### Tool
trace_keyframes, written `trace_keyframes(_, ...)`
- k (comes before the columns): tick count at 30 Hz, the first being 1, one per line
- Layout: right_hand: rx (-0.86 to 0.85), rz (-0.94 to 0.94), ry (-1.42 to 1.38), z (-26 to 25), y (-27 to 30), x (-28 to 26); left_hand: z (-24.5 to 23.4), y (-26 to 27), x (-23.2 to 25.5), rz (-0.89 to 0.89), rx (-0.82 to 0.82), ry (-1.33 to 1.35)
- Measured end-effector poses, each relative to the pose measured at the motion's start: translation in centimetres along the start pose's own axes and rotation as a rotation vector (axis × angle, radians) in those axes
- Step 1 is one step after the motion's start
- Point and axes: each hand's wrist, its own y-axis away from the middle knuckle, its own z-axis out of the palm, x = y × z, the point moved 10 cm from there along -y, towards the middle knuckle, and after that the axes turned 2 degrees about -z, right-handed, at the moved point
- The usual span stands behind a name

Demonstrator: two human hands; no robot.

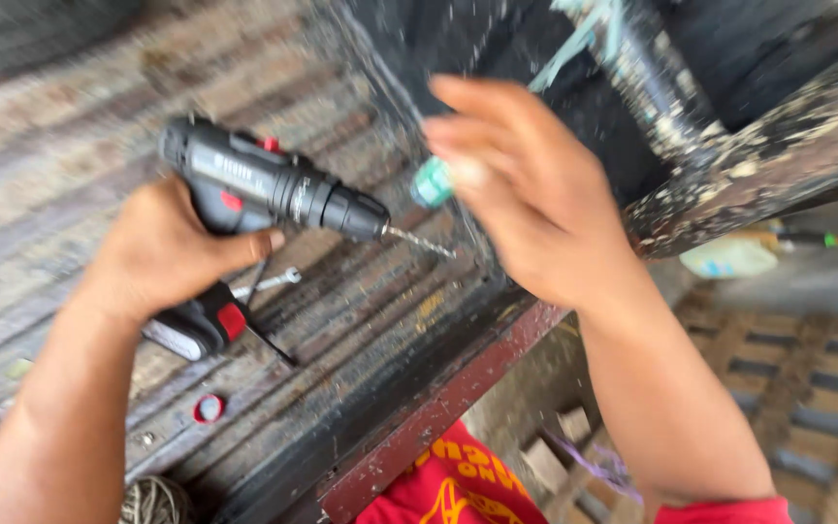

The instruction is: The recorder uses a drill and other hand tools to repair or assemble a metal frame on the bed of a truck.

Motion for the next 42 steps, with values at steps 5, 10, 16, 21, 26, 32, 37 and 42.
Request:
trace_keyframes(5,0.257,0.068,-0.08,-2.8,6.3,3.1,-1.4,4.5,2.1,-0.017,0.108,0.153)
trace_keyframes(10,0.342,0.061,-0.363,-2.5,11.2,4.2,-0.8,7.5,5.1,0.01,0.185,0.165)
trace_keyframes(16,0.265,-0.06,-1.024,-3.7,15.3,1.6,1.3,10.7,11.0,0.15,0.229,0.228)
trace_keyframes(21,0.303,-0.053,-1.053,-6.4,19.1,0.9,4.2,12.2,12.6,0.013,0.219,0.171)
trace_keyframes(26,0.313,-0.066,-1.075,-8.2,22.1,0.5,6.5,13.9,15.5,0.04,0.186,0.151)
trace_keyframes(32,0.303,-0.084,-1.077,-9.8,25.2,0.0,9.3,15.7,17.2,0.11,0.139,0.212)
trace_keyframes(37,0.269,-0.128,-1.062,-10.6,27.1,-0.8,12.7,17.6,17.9,0.091,0.112,0.335)
trace_keyframes(42,0.354,-0.177,-0.939,-11.3,29.8,-0.1,18.1,19.7,18.6,0.008,0.009,0.537)
